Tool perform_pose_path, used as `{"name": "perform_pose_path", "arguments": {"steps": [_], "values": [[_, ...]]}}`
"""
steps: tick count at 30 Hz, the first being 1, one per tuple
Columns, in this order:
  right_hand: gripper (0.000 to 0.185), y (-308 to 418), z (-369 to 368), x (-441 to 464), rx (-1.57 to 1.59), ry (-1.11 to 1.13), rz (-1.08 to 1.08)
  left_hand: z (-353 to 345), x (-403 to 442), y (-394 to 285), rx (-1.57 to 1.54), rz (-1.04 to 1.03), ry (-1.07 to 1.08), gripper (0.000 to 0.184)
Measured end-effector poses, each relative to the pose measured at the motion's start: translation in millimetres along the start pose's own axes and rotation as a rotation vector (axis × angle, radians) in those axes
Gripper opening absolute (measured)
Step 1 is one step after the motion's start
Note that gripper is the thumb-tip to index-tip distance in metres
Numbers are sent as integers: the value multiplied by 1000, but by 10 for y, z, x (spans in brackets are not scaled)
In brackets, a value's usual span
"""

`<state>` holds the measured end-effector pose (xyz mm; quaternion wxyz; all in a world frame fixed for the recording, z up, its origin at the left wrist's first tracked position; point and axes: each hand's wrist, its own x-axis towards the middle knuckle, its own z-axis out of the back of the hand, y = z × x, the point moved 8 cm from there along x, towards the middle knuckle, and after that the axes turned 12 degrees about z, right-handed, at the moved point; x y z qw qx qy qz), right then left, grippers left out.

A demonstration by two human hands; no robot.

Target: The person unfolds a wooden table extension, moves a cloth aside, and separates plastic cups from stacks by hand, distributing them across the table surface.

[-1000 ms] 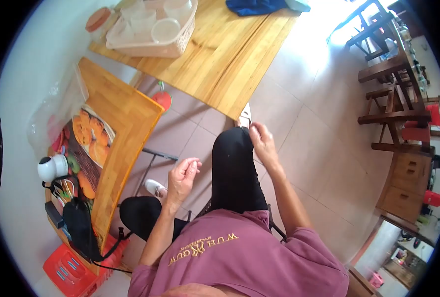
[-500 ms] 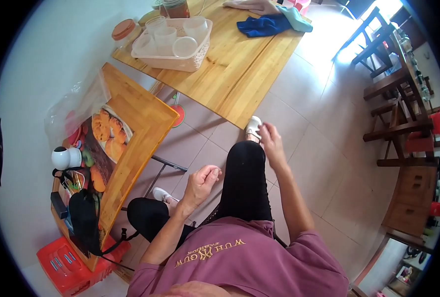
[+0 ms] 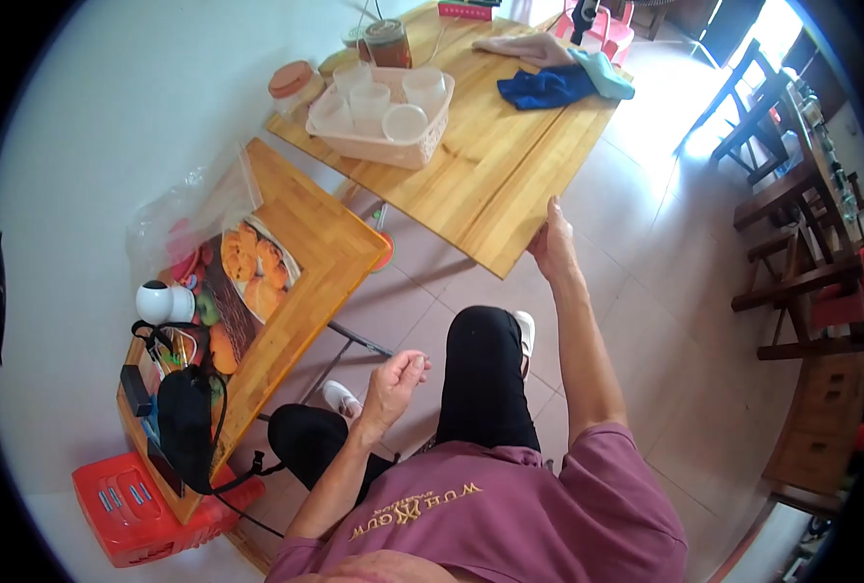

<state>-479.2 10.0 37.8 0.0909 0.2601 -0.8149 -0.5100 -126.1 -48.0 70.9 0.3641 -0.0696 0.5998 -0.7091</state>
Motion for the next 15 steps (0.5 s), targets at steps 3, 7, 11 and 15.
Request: {"name": "perform_pose_path", "arguments": {"steps": [3,7,11,15], "values": [[59,27,-61,3,27,-14,-12,-10,59,-11,-2,21,15,27],[60,-32,-3,46,17,19,-40,-36,142,-159,-14,11,39,27],[57,35,1,46,17,-12,-14,-104,240,-180,-61,55,70,27],[54,12,12,44,15,22,-21,-148,253,-159,-83,44,84,27]]}}
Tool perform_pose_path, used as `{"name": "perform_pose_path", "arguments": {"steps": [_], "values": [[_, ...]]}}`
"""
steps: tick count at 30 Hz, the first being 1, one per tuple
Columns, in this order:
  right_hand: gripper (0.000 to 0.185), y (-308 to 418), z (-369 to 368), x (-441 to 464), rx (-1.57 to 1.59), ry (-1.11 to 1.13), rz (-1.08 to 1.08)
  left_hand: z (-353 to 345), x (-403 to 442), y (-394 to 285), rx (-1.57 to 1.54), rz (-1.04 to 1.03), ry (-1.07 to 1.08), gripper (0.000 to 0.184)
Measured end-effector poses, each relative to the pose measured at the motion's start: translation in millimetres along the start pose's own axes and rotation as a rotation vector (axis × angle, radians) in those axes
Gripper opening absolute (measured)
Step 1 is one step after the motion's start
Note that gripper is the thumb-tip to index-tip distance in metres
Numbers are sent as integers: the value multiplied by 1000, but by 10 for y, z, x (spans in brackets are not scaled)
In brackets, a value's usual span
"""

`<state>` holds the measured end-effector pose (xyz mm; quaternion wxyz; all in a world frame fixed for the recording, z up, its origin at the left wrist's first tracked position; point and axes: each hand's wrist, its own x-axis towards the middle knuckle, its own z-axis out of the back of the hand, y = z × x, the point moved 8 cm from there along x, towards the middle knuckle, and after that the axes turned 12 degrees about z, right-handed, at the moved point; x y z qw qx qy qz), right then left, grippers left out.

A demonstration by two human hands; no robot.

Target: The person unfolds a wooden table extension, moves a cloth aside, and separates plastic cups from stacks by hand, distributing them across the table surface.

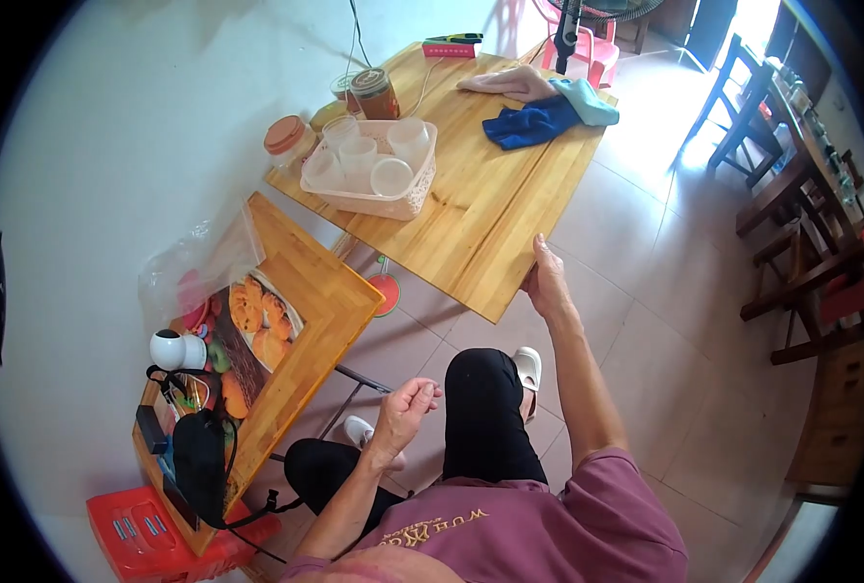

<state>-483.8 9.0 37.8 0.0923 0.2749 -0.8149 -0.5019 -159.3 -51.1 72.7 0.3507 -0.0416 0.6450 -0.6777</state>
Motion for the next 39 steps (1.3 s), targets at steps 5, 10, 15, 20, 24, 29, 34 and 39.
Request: {"name": "perform_pose_path", "arguments": {"steps": [5,10,15,20,24,29,34,39], "values": [[51,-38,-46,-65,2,21,-1,52,-66,-4,10,38,-18,27],[48,-68,-52,-105,1,52,27,108,-21,-16,-38,54,-42,27],[46,-78,-80,-154,39,49,4,214,31,-88,-51,30,-78,27],[44,-114,-70,-232,19,42,10,251,130,-88,-100,35,-85,29],[43,-81,-99,-280,-8,42,41,241,234,-194,-97,29,-76,30],[41,-75,-83,-268,-77,12,64,269,367,-309,-182,31,-72,34],[37,-46,-99,-299,-67,-8,59,263,555,-380,-198,27,-71,36],[37,-38,-113,-319,-59,-21,55,235,793,-383,-229,54,-70,37]]}}
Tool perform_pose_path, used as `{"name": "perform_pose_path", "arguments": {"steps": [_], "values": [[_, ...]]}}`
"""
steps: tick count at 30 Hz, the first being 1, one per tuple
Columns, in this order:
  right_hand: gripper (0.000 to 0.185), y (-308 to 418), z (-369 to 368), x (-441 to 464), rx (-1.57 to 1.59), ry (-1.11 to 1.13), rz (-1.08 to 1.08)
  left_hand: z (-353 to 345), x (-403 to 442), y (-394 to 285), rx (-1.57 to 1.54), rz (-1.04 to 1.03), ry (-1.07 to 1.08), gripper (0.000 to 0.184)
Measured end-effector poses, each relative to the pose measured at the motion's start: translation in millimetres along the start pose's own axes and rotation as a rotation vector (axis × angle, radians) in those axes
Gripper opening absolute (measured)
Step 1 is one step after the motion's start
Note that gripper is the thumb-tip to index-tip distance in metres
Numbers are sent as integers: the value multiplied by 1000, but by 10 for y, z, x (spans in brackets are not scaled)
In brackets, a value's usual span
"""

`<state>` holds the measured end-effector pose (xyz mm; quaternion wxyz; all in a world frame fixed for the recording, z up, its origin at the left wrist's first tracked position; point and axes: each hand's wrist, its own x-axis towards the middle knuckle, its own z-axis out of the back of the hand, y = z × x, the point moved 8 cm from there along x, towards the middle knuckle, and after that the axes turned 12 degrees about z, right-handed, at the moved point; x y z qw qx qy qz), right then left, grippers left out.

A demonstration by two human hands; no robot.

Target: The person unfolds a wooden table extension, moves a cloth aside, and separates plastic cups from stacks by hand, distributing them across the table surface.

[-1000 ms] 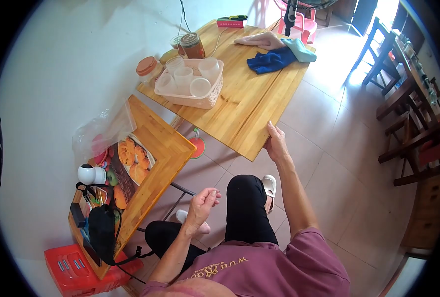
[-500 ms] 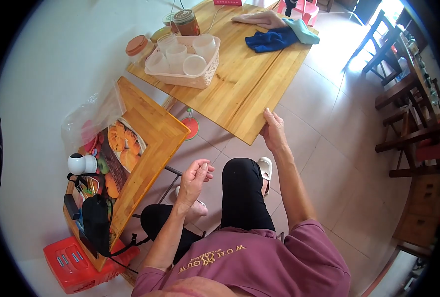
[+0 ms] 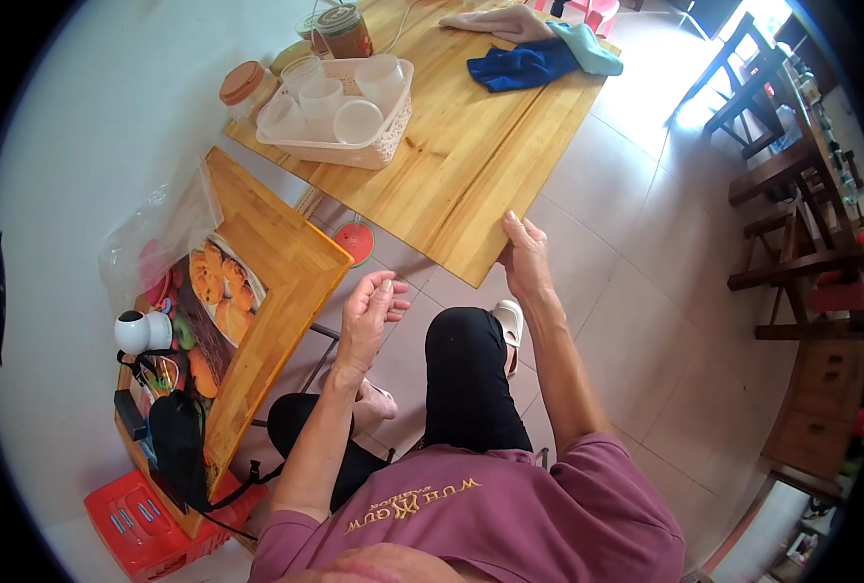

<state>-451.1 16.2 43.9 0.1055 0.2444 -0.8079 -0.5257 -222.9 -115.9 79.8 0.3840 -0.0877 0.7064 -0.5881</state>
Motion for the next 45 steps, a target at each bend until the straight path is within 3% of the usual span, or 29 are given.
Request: {"name": "perform_pose_path", "arguments": {"steps": [6,10,13,19,28,32,39,45], "values": [[37,-5,-62,-111,22,-5,-10,-54,277,-11,-149,97,-30,54],[37,-44,-104,-232,20,-24,-3,-74,411,-31,-164,96,17,56],[36,-62,-145,-341,36,-41,1,-67,459,16,-229,113,21,39],[34,-36,-182,-504,67,-42,-12,-112,281,-131,-58,34,-29,35],[31,36,45,-722,64,-40,-14,-160,226,169,208,53,-73,31],[32,38,81,-795,46,-76,4,-173,72,118,180,42,-58,32],[29,1,71,-1007,78,-60,-41,-129,-81,192,-135,72,-42,37],[39,20,21,-997,29,43,-61,-84,-81,380,-300,107,-69,37]]}}
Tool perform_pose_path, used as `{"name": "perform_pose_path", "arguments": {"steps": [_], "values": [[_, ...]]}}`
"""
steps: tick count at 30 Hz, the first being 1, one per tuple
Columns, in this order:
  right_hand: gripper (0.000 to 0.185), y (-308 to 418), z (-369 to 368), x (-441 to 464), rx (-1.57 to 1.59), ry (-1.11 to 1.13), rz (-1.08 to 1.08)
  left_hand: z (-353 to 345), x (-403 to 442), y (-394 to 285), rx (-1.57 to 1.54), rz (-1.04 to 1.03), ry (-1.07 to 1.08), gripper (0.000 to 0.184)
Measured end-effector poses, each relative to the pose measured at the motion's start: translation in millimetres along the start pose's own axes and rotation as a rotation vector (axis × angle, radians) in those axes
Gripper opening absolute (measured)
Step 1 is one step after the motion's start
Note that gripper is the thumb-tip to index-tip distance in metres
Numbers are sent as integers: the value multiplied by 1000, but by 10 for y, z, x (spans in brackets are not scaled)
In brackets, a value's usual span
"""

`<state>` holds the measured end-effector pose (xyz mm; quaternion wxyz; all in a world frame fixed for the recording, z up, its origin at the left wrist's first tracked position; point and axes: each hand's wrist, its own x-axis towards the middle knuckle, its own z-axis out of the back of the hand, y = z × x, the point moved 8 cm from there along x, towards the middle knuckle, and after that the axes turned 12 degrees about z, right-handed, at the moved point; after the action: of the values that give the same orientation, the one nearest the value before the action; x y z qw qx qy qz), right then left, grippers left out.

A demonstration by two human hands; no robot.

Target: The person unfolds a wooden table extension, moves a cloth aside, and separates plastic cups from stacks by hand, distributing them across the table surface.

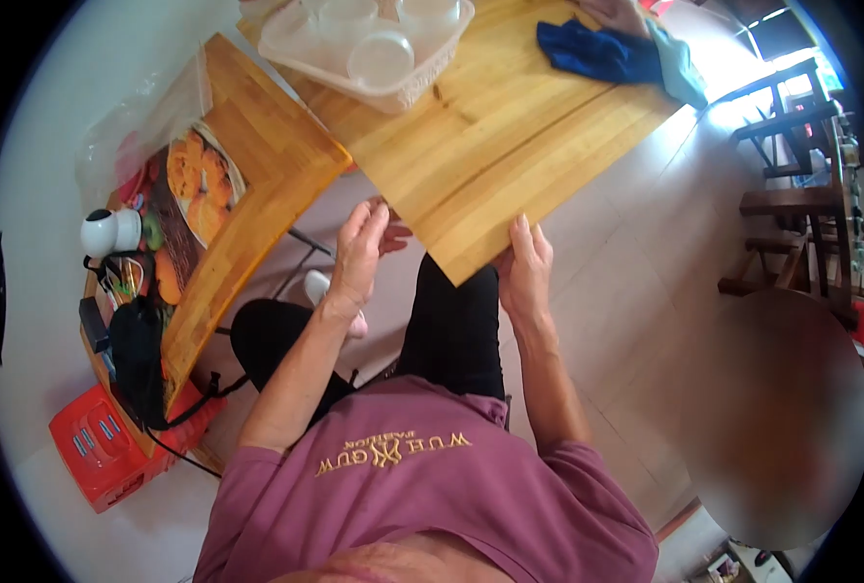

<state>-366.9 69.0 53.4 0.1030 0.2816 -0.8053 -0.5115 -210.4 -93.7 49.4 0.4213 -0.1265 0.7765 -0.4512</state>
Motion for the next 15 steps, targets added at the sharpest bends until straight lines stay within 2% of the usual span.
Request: {"name": "perform_pose_path", "arguments": {"steps": [2,4,5,9,15], "values": [[41,48,-26,-9,-47,10,-14,13,-56,82,-12,28,-1,39],[44,29,-41,-11,-8,122,-70,17,-113,153,-15,54,19,43],[52,15,1,6,-69,177,-107,25,-131,196,-4,55,18,46],[64,119,249,74,-188,131,-108,-11,-222,230,-46,49,42,48],[67,341,848,475,-210,-12,-56,-23,-186,264,-120,81,70,49]]}}
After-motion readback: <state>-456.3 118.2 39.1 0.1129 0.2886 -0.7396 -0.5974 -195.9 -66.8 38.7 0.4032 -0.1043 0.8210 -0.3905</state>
